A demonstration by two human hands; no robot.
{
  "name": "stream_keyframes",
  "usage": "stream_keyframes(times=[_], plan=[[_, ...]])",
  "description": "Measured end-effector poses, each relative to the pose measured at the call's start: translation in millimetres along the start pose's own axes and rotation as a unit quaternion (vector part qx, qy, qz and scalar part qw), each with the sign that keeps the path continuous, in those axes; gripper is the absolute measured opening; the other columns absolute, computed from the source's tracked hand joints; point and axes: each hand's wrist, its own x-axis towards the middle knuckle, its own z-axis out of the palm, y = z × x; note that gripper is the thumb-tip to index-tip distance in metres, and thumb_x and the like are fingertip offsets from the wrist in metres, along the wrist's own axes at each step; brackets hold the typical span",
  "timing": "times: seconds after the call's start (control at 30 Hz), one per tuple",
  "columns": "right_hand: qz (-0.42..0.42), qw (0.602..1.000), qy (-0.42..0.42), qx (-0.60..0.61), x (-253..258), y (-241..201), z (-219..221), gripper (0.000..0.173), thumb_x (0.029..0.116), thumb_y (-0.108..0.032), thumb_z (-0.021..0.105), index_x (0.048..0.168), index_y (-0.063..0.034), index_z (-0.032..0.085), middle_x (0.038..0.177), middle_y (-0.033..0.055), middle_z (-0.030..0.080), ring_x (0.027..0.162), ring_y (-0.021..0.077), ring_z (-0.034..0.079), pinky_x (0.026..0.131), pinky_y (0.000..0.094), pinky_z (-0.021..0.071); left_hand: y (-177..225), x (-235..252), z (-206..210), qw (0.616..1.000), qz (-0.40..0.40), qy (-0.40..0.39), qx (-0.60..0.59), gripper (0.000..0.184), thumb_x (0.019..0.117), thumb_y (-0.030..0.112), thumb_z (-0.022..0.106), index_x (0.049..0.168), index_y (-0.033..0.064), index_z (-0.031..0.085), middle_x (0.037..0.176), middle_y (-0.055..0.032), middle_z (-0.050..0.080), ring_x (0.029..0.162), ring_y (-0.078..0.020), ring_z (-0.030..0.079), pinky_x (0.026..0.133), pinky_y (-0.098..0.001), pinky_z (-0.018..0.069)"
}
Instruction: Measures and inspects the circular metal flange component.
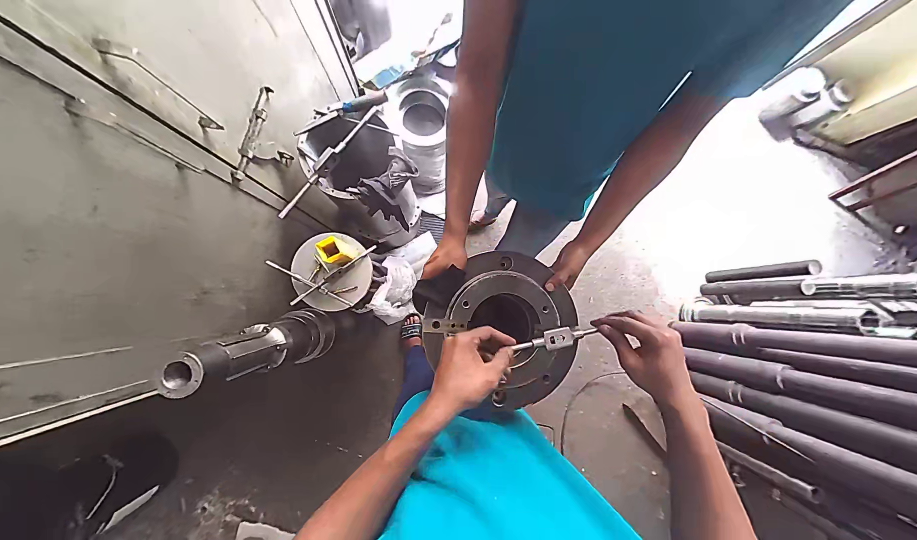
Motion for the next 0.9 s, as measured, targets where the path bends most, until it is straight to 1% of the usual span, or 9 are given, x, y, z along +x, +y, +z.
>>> stream_keyframes(times=[0.1, 0.17, 0.27, 0.4, 0.47, 0.6, 0.67, 0.73, 0.9], plan=[[0.083, 0.996, -0.034, 0.029, -31.0, -10.2, 0.6, 0.03, 0.1029, -0.027, 0.054, 0.112, -0.0111, 0.078, 0.094, 0.0035, 0.077, 0.078, 0.0114, 0.071, 0.075, 0.0349, 0.0593, 15.2, 28.4, -6.5, 0.998, 0.005, 0.036, -0.059, 0.009, 0.0947, 0.004, 0.071, 0.103, 0.0028, 0.075, 0.092, -0.0069, 0.078, 0.075, -0.016, 0.077, 0.074, -0.0332, 0.0672], [0.138, 0.989, -0.036, 0.048, -39.6, -22.9, 3.6, 0.028, 0.1001, -0.021, 0.054, 0.112, -0.0107, 0.076, 0.087, 0.0003, 0.076, 0.067, 0.0077, 0.069, 0.065, 0.0305, 0.0598, 28.8, 52.5, -1.2, 0.999, 0.023, 0.039, -0.022, 0.011, 0.0976, 0.004, 0.067, 0.105, 0.0061, 0.075, 0.095, -0.0043, 0.079, 0.074, -0.0153, 0.077, 0.07, -0.0332, 0.067], [0.147, 0.987, -0.03, 0.051, -44.7, -27.1, 7.5, 0.028, 0.0999, -0.021, 0.053, 0.112, -0.0116, 0.076, 0.086, -0.0005, 0.075, 0.067, 0.0063, 0.068, 0.065, 0.0285, 0.0591, 40.5, 73.0, 9.3, 0.999, 0.036, -0.001, -0.003, 0.013, 0.1007, 0.006, 0.064, 0.111, 0.0045, 0.072, 0.093, -0.0069, 0.078, 0.073, -0.0166, 0.077, 0.072, -0.0339, 0.0672], [0.123, 0.99, -0.013, 0.062, -41.0, -13.0, 11.2, 0.029, 0.1029, -0.023, 0.053, 0.115, -0.0103, 0.076, 0.096, 0.0048, 0.076, 0.077, 0.0102, 0.071, 0.074, 0.0304, 0.0599, 36.5, 63.7, -8.2, 0.989, 0.078, -0.047, 0.116, 0.017, 0.1001, 0.025, 0.067, 0.111, 0.0143, 0.075, 0.093, -0.0013, 0.078, 0.078, -0.0136, 0.076, 0.077, -0.0378, 0.0656], [0.124, 0.989, 0.003, 0.075, -32.0, -9.9, 11.4, 0.025, 0.1019, -0.019, 0.056, 0.114, -0.0096, 0.076, 0.096, 0.0056, 0.075, 0.079, 0.0115, 0.071, 0.076, 0.0326, 0.0603, 23.2, 48.6, -17.7, 0.979, 0.115, -0.045, 0.162, 0.017, 0.0969, 0.027, 0.069, 0.107, 0.0151, 0.078, 0.089, 0.0009, 0.077, 0.076, -0.0105, 0.074, 0.077, -0.0375, 0.0642], [0.105, 0.991, 0.032, 0.076, -2.9, -10.9, 14.1, 0.02, 0.1004, -0.008, 0.061, 0.114, -0.0109, 0.075, 0.094, 0.0058, 0.076, 0.076, 0.0177, 0.072, 0.074, 0.0434, 0.0617, -1.5, 13.0, -7.8, 0.981, 0.122, -0.043, 0.144, 0.014, 0.0953, 0.022, 0.071, 0.102, 0.0128, 0.079, 0.09, 0.0031, 0.078, 0.077, -0.0058, 0.073, 0.076, -0.0288, 0.0633], [0.086, 0.994, 0.033, 0.066, 10.6, -13.5, 13.5, 0.021, 0.0995, -0.005, 0.06, 0.114, -0.0112, 0.075, 0.092, 0.0067, 0.075, 0.075, 0.0204, 0.072, 0.072, 0.0464, 0.0607, -9.2, 0.6, 3.1, 0.982, 0.127, -0.063, 0.121, 0.018, 0.0927, 0.019, 0.074, 0.108, 0.0109, 0.077, 0.094, 0.0019, 0.078, 0.079, -0.007, 0.074, 0.076, -0.0287, 0.0642], [0.085, 0.994, 0.019, 0.065, 16.9, -16.6, 9.4, 0.021, 0.0988, -0.005, 0.061, 0.113, -0.0122, 0.075, 0.093, 0.0072, 0.075, 0.076, 0.022, 0.072, 0.073, 0.0488, 0.0608, -13.7, -4.9, 6.4, 0.983, 0.129, -0.073, 0.105, 0.024, 0.0915, 0.015, 0.075, 0.115, 0.0087, 0.075, 0.099, -0.0003, 0.078, 0.083, -0.0099, 0.075, 0.078, -0.0306, 0.0655], [0.104, 0.993, -0.027, 0.056, 2.2, -4.7, 0.7, 0.017, 0.0985, -0.013, 0.062, 0.102, -0.0162, 0.078, 0.081, 0.0003, 0.075, 0.071, 0.0177, 0.071, 0.069, 0.0504, 0.0577, -4.7, 4.5, 0.2, 0.984, 0.134, 0.001, 0.114, 0.016, 0.0952, 0.01, 0.07, 0.109, 0.0053, 0.077, 0.092, -0.0019, 0.079, 0.077, -0.011, 0.075, 0.075, -0.0294, 0.0656]])
